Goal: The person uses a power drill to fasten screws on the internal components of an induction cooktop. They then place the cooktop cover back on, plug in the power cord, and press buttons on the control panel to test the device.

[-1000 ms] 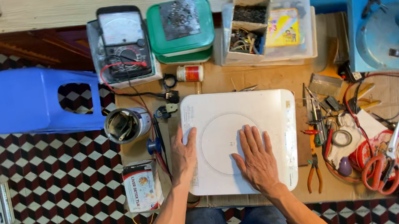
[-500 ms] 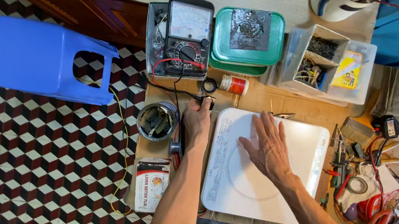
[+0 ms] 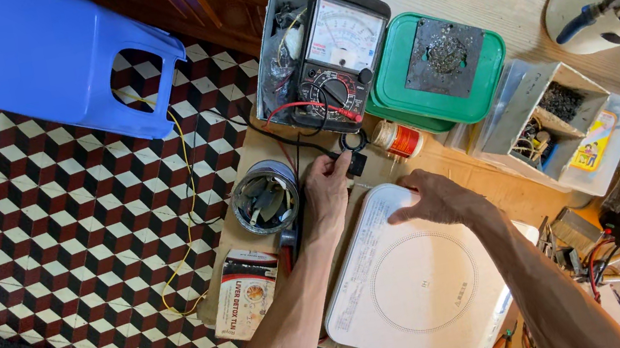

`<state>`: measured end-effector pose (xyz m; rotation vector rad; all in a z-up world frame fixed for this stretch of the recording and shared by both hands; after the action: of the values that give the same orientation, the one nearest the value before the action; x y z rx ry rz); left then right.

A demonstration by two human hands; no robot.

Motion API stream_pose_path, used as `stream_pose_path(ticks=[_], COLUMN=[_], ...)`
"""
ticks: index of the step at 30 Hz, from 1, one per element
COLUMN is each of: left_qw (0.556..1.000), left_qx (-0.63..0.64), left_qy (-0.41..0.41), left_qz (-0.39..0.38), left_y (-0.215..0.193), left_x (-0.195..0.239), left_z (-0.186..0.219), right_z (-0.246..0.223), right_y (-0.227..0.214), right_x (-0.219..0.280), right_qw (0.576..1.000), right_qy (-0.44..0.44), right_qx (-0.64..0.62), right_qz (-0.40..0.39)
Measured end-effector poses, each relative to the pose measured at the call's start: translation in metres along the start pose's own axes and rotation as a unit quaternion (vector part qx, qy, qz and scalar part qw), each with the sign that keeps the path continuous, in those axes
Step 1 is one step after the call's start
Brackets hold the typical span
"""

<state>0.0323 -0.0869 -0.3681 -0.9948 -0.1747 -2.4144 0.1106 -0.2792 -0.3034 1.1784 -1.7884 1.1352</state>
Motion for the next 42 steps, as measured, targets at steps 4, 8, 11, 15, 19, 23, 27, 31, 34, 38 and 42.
stream_pose_path(ticks=[4, 8, 11, 15, 19, 23, 27, 31, 34, 38, 42], left_qw=[0.996, 0.992, 0.979, 0.962, 0.961, 0.953, 0.946, 0.942, 0.933, 0.94, 0.947], left_qx=[-0.049, -0.027, -0.078, -0.128, -0.124, -0.168, -0.152, -0.159, -0.214, -0.183, -0.231], left_qy=[0.059, 0.046, 0.062, 0.083, 0.08, 0.068, 0.058, 0.053, 0.047, 0.038, -0.011], left_qz=[-0.035, -0.118, -0.175, -0.227, -0.235, -0.241, -0.28, -0.289, -0.285, -0.287, -0.222], left_y=[-0.01, -0.009, -0.003, 0.001, -0.012, -0.021, -0.023, -0.025, -0.027, -0.027, -0.026], left_x=[0.012, 0.019, 0.022, 0.024, 0.021, 0.022, 0.018, 0.017, 0.015, 0.015, 0.023], left_z=[0.007, 0.003, 0.004, 0.005, 0.01, 0.014, 0.013, 0.007, 0.002, 0.001, -0.002], right_z=[0.001, -0.002, -0.015, -0.026, -0.032, -0.033, -0.033, -0.029, -0.028, -0.026, -0.027], right_y=[0.001, 0.002, 0.001, 0.015, 0.023, 0.023, 0.024, 0.027, 0.029, 0.029, 0.027], right_x=[0.005, 0.016, 0.016, 0.016, 0.016, 0.019, 0.024, 0.025, 0.024, 0.025, 0.021], right_qw=[1.0, 0.999, 0.999, 0.999, 0.998, 0.997, 0.995, 0.994, 0.991, 0.988, 0.993], right_qy=[-0.009, 0.002, -0.018, -0.022, -0.058, -0.06, -0.081, -0.076, -0.1, -0.121, -0.08], right_qx=[0.002, 0.011, -0.015, 0.021, 0.024, 0.025, 0.01, -0.003, -0.003, -0.008, -0.029], right_qz=[0.02, 0.035, 0.03, 0.013, 0.03, 0.044, 0.055, 0.073, 0.093, 0.094, 0.078])
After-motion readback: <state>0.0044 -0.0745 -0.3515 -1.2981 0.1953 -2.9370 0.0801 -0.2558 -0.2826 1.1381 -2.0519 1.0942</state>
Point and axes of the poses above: each hand's wrist, its own x-axis away from the middle knuckle, its own y-axis out of the palm, z = x × y, the point moved 4 cm from there along -x, towards the middle knuckle, and after that the axes turned 8 degrees about -x, right-handed, at the moved point
